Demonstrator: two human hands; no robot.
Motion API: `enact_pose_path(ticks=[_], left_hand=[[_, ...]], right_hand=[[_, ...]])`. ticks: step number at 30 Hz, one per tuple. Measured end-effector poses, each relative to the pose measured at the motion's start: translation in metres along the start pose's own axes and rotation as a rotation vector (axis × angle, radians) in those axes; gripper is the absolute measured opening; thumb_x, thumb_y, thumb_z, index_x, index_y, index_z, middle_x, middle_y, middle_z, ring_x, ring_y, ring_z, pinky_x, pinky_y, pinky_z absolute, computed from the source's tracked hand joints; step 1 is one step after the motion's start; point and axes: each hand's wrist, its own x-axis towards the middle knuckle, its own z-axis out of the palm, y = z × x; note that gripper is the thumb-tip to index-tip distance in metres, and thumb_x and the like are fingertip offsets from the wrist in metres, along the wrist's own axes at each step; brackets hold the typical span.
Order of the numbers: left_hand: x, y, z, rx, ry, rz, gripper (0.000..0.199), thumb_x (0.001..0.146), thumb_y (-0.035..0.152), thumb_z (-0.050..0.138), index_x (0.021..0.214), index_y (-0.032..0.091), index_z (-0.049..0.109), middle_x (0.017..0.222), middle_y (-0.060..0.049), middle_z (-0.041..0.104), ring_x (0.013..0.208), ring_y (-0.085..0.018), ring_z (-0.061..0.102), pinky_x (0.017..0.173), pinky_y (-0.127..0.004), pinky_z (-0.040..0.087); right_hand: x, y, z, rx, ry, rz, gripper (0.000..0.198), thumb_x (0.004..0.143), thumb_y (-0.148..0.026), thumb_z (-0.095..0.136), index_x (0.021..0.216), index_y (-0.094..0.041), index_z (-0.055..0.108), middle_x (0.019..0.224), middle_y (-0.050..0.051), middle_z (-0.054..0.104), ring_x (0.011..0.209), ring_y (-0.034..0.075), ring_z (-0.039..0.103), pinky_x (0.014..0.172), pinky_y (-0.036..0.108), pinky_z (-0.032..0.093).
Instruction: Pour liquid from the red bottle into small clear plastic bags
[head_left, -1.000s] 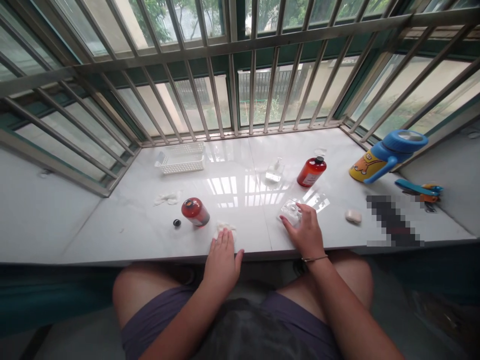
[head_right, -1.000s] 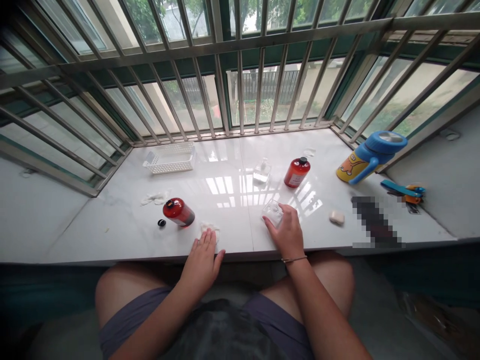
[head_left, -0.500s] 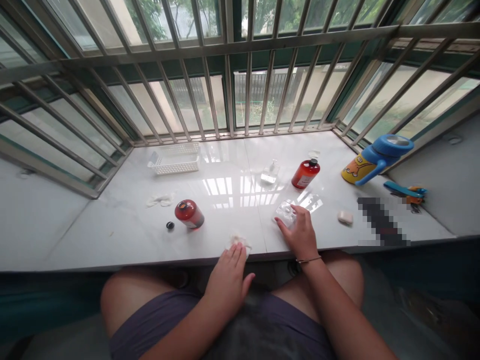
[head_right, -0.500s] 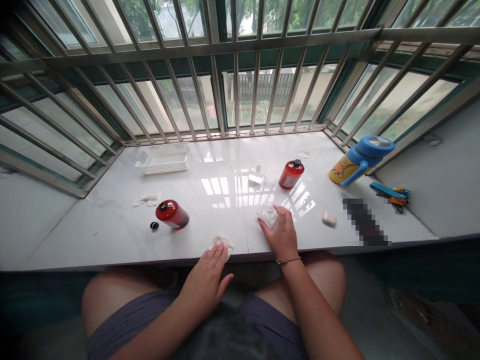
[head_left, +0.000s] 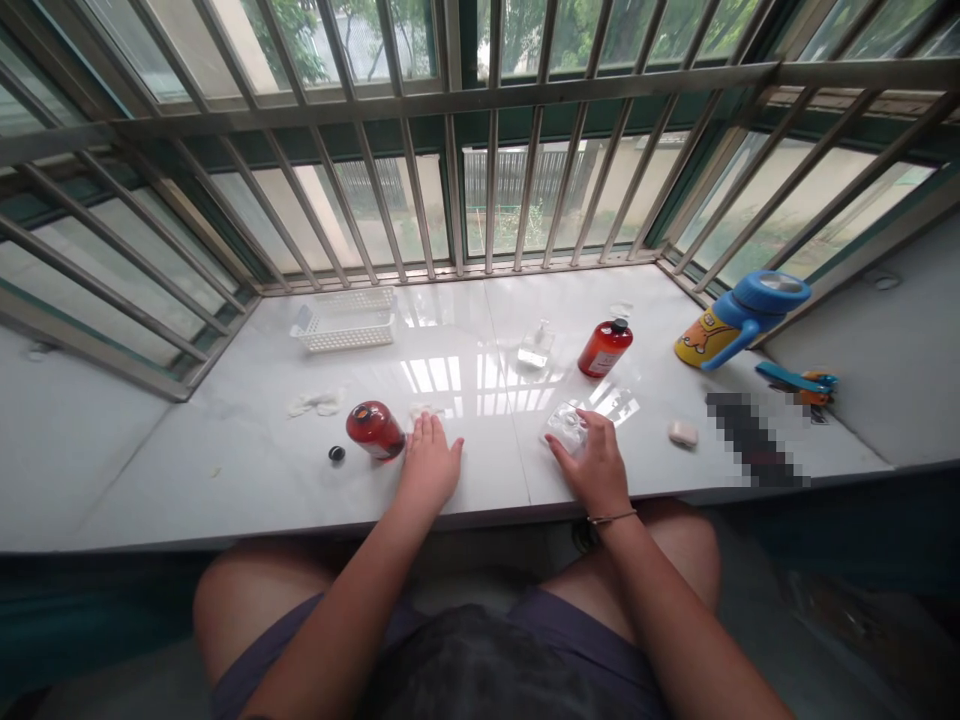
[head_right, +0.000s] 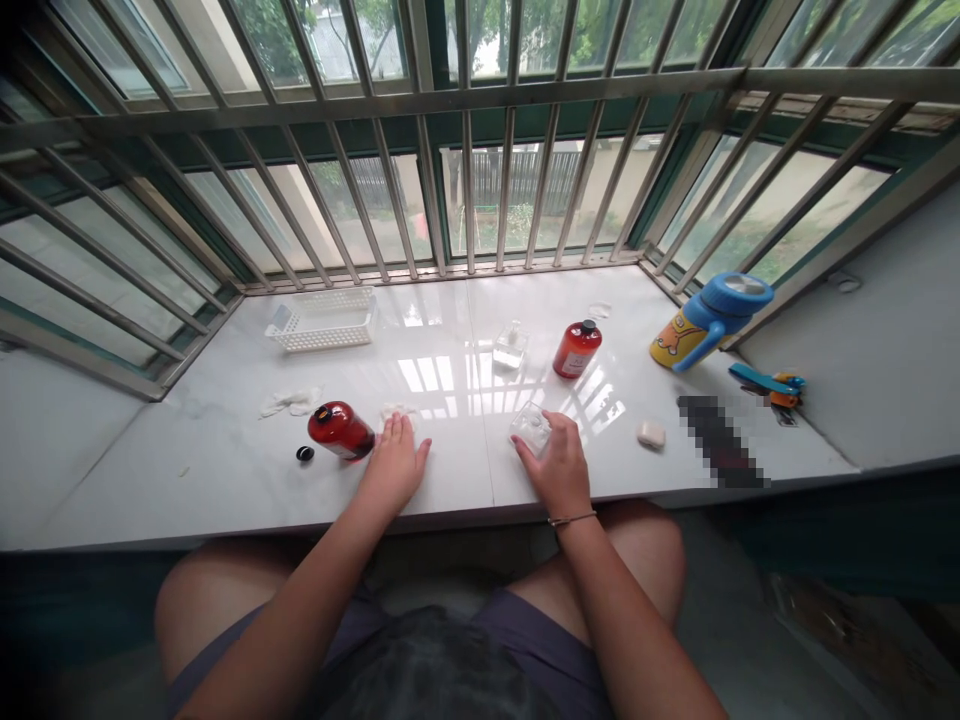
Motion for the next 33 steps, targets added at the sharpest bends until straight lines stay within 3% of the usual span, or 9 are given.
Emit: enact_pose_path(ticks=[3,6,9,13,18,22,25,28,33], left_hand=[[0.041,0.014,-0.017,-0.033,-0.036,-0.019,0.072,0.113,0.044,0.034,0.165,-0.005,0.034,0.176,-0.033,0.024,0.167,-0.042,0.027,0.134,-0.058,0.027],[0.055,0.036,-0.025,-0.054,-0.082,0.100,0.069,0.114,0.041,0.032,0.166,-0.005,0.033,0.177,-0.032,0.025,0.168,-0.039,0.025,0.136,-0.056,0.025],[0.029,0.059,-0.021,-0.079,-0.156,0.320,0.066,0.113,0.044,0.038,0.166,0.004,0.039,0.178,-0.021,0.032,0.168,-0.030,0.029,0.137,-0.045,0.026],[-0.046,0.064,-0.006,-0.059,-0.229,0.608,0.072,0.110,0.053,0.043,0.165,0.007,0.042,0.175,-0.023,0.037,0.166,-0.034,0.035,0.134,-0.051,0.033],[-0.083,0.035,0.004,0.027,-0.153,0.419,0.062,0.112,0.041,0.039,0.165,0.009,0.045,0.173,-0.022,0.041,0.162,-0.036,0.042,0.132,-0.056,0.035],[-0.031,0.018,-0.007,0.069,-0.072,0.146,0.064,0.111,0.036,0.040,0.165,0.001,0.042,0.174,-0.029,0.035,0.164,-0.039,0.038,0.133,-0.058,0.032],[0.014,0.022,-0.020,0.020,-0.093,0.071,0.066,0.111,0.034,0.036,0.166,-0.002,0.036,0.176,-0.030,0.027,0.166,-0.039,0.031,0.133,-0.056,0.031],[0.022,0.038,-0.022,-0.013,-0.146,0.184,0.068,0.112,0.037,0.037,0.166,-0.004,0.035,0.176,-0.031,0.026,0.167,-0.040,0.029,0.133,-0.056,0.031],[-0.046,0.051,-0.007,-0.015,-0.219,0.531,0.068,0.111,0.047,0.039,0.164,0.005,0.043,0.174,-0.026,0.036,0.164,-0.037,0.037,0.131,-0.055,0.037]], right_hand=[[0.000,0.001,0.000,0.005,-0.003,0.007,0.064,0.100,-0.054,0.072,0.151,-0.023,0.049,0.136,0.017,0.060,0.122,0.033,0.064,0.109,0.059,0.058],[0.000,0.001,0.001,0.006,-0.002,0.014,0.064,0.099,-0.055,0.072,0.150,-0.023,0.050,0.136,0.017,0.060,0.120,0.033,0.065,0.108,0.059,0.059],[0.000,0.001,0.000,0.009,0.000,0.014,0.064,0.099,-0.055,0.073,0.150,-0.023,0.050,0.135,0.017,0.060,0.117,0.033,0.065,0.105,0.059,0.060],[0.001,-0.001,-0.001,0.013,-0.002,0.001,0.064,0.099,-0.055,0.073,0.149,-0.023,0.049,0.134,0.017,0.061,0.118,0.033,0.064,0.105,0.058,0.060],[0.001,-0.002,-0.002,0.002,-0.005,0.008,0.063,0.099,-0.055,0.073,0.149,-0.023,0.049,0.134,0.017,0.060,0.117,0.033,0.065,0.105,0.058,0.060],[0.001,-0.002,-0.002,0.014,-0.002,0.012,0.062,0.099,-0.056,0.072,0.148,-0.024,0.050,0.134,0.017,0.060,0.115,0.032,0.065,0.105,0.058,0.060],[0.001,-0.001,-0.001,0.010,-0.002,0.013,0.063,0.099,-0.056,0.072,0.148,-0.023,0.050,0.134,0.017,0.060,0.115,0.032,0.066,0.104,0.058,0.060],[0.001,-0.001,-0.001,0.016,-0.002,0.016,0.063,0.099,-0.056,0.072,0.149,-0.024,0.050,0.134,0.017,0.060,0.115,0.033,0.066,0.102,0.058,0.061],[0.001,-0.002,-0.001,0.021,-0.001,0.017,0.063,0.099,-0.056,0.072,0.149,-0.024,0.050,0.134,0.017,0.061,0.115,0.033,0.066,0.103,0.058,0.060]])
